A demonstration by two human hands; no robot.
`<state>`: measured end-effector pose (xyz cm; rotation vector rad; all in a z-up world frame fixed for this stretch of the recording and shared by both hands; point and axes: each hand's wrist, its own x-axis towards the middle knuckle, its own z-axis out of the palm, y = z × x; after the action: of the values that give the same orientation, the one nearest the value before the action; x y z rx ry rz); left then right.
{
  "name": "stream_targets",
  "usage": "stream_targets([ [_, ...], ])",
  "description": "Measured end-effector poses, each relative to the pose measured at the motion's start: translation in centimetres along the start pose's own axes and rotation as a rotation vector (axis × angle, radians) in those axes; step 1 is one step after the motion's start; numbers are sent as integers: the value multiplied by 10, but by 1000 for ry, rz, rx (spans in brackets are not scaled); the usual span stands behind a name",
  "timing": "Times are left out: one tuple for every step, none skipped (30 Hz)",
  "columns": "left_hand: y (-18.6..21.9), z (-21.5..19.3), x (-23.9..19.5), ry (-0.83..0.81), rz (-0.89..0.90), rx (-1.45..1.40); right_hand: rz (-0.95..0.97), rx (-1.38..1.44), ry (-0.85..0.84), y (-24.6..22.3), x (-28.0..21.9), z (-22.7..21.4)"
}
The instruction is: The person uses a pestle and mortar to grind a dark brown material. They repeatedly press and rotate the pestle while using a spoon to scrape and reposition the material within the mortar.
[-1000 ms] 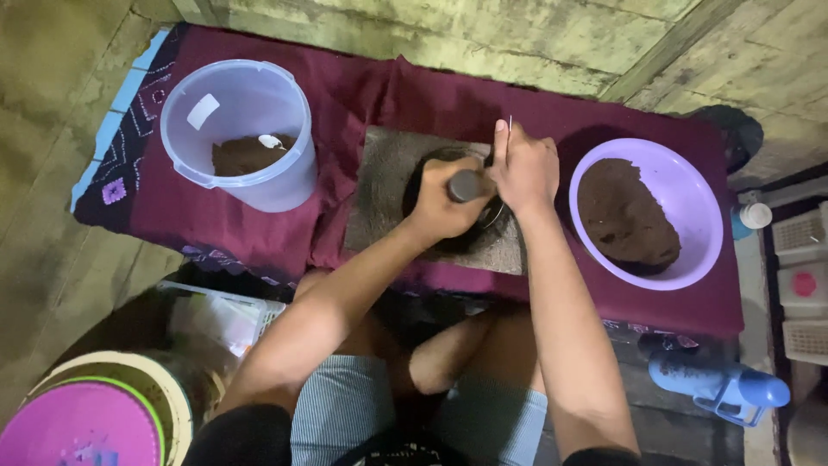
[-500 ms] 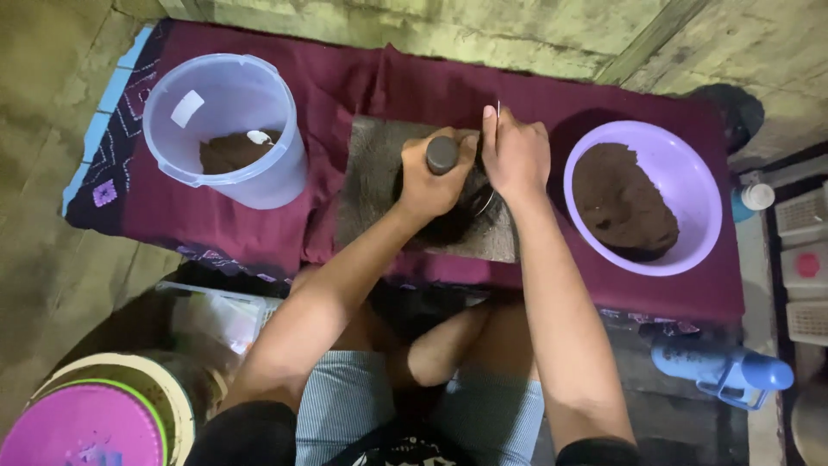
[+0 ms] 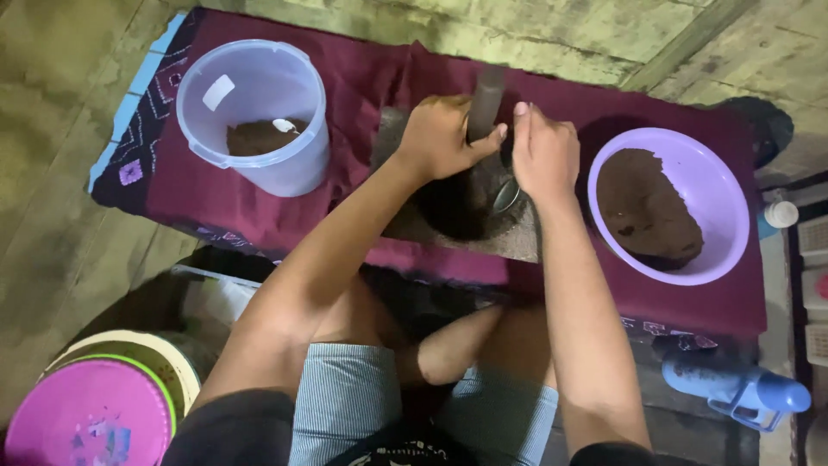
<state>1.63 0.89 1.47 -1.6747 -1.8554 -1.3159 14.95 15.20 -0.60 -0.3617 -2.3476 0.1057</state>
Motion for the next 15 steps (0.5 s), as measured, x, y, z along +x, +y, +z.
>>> stream_targets([
  [-6,4,-5,3,-5,2,-4,3,-3,4,-2,6],
  [-12,9,-9,-37,-141,45,-31,60,51,10,-4,11],
  [-18,14,-13,-76,-276,87,-57,118,105,16,-6,17],
  [-16,14,-11,-73,-276,86,-59,116,104,13,-4,11],
  [-15,14,-9,-74,-297,95,-124,162,151,11,-2,6],
  [-14,15,-9,-79,-321,104,-186,209,194,8,-1,2],
  [-15,15,-8,-79,-324,101,-185,209,190,4,0,-1],
  [-16,16,-9,-70,-317,116,-201,270,162,0,0,-5],
  [-16,17,-9,-62,-309,130,-217,332,134,-5,0,-8],
  [-17,19,-10,-65,-315,126,-213,332,127,-5,-3,-8],
  [-19,20,-11,-16,-265,135,-246,312,97,-6,-6,-7],
  [-19,22,-13,34,-215,143,-281,290,64,-7,-10,-7],
  [-18,22,-15,34,-222,137,-279,289,56,-9,-13,-7],
  [-18,22,-15,53,-180,123,-306,256,57,-9,-15,-7],
  [-17,21,-15,73,-137,109,-333,224,59,-11,-15,-7],
])
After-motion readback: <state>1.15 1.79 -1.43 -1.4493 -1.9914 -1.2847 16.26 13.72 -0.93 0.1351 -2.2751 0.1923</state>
